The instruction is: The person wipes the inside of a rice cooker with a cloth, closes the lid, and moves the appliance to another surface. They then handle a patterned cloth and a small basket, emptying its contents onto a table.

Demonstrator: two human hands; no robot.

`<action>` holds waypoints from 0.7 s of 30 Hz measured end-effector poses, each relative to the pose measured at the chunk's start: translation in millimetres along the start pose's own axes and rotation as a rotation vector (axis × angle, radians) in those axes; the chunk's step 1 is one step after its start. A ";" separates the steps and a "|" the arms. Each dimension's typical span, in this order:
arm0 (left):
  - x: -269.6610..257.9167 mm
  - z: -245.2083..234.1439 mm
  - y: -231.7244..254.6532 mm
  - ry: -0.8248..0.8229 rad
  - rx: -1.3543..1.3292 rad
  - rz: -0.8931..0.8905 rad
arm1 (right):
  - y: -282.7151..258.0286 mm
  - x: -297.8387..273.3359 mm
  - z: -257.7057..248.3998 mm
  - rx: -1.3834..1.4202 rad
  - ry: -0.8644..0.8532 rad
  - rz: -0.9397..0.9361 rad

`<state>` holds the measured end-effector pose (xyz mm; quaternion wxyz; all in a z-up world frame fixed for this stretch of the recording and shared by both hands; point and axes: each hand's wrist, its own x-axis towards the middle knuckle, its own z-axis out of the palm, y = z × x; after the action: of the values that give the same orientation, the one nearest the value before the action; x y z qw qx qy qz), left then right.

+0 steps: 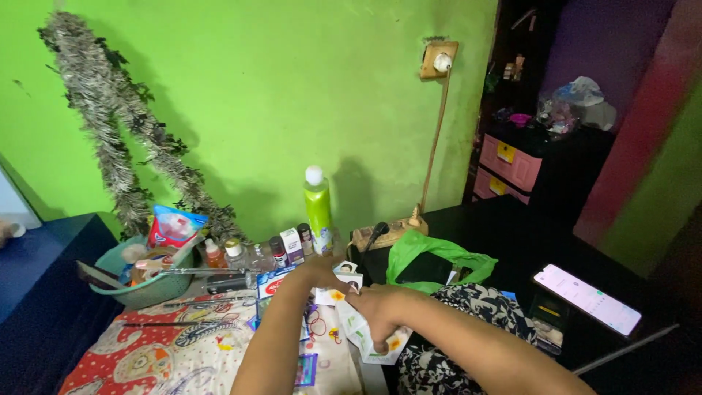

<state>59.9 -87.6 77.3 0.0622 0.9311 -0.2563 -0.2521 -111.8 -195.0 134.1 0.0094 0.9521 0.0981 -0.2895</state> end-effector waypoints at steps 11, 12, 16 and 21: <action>15.3 12.1 -1.5 0.211 0.121 0.037 | 15.0 8.5 26.0 -0.008 0.180 -0.083; 7.2 11.1 3.0 0.242 0.120 0.024 | 10.3 -2.9 23.2 0.015 0.185 -0.077; -10.0 16.1 9.8 0.223 0.028 0.027 | 19.1 0.7 42.3 0.040 0.332 -0.140; 14.1 38.8 -0.9 0.309 0.378 0.104 | 19.8 -10.6 57.5 0.041 0.446 -0.088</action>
<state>51.3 -93.5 37.4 -0.0616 0.9392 -0.3338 -0.0510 -148.2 -220.6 91.3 -0.0444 0.9873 0.1331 -0.0739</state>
